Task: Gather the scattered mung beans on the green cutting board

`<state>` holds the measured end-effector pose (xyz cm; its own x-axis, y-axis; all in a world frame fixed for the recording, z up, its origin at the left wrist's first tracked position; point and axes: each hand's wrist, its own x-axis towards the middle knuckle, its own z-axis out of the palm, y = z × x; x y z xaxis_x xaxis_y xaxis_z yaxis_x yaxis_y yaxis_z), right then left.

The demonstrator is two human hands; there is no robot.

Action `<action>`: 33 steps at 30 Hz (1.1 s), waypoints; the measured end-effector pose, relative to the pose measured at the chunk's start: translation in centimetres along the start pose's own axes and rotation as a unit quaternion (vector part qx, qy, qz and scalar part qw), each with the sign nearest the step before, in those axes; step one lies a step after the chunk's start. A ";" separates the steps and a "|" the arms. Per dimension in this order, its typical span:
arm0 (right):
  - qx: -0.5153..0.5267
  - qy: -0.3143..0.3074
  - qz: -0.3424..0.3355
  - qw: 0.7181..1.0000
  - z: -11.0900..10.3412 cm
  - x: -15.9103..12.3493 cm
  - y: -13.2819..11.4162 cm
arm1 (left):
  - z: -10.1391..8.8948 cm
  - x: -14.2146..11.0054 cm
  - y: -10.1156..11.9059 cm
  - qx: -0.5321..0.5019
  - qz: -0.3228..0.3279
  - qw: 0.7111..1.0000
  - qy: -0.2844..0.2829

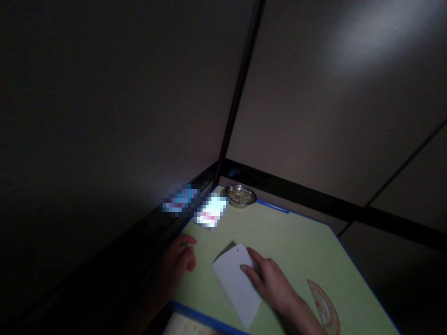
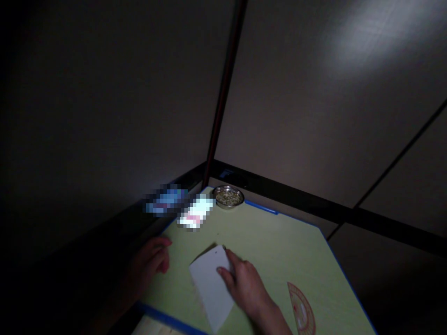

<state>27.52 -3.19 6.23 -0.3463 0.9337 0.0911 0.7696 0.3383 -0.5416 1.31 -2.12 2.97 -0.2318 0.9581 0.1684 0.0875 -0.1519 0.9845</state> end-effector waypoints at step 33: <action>-0.061 -0.150 -0.207 0.965 1.5 4.3 -0.1 | -0.4 -0.5 0.0 0.030 -0.023 0.999 0.026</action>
<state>25.15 0.65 5.39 -0.7626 0.6465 0.0224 0.5837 0.7027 -0.4068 1.08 -2.70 2.93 -0.2861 0.9497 0.1271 0.1334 -0.0919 0.9868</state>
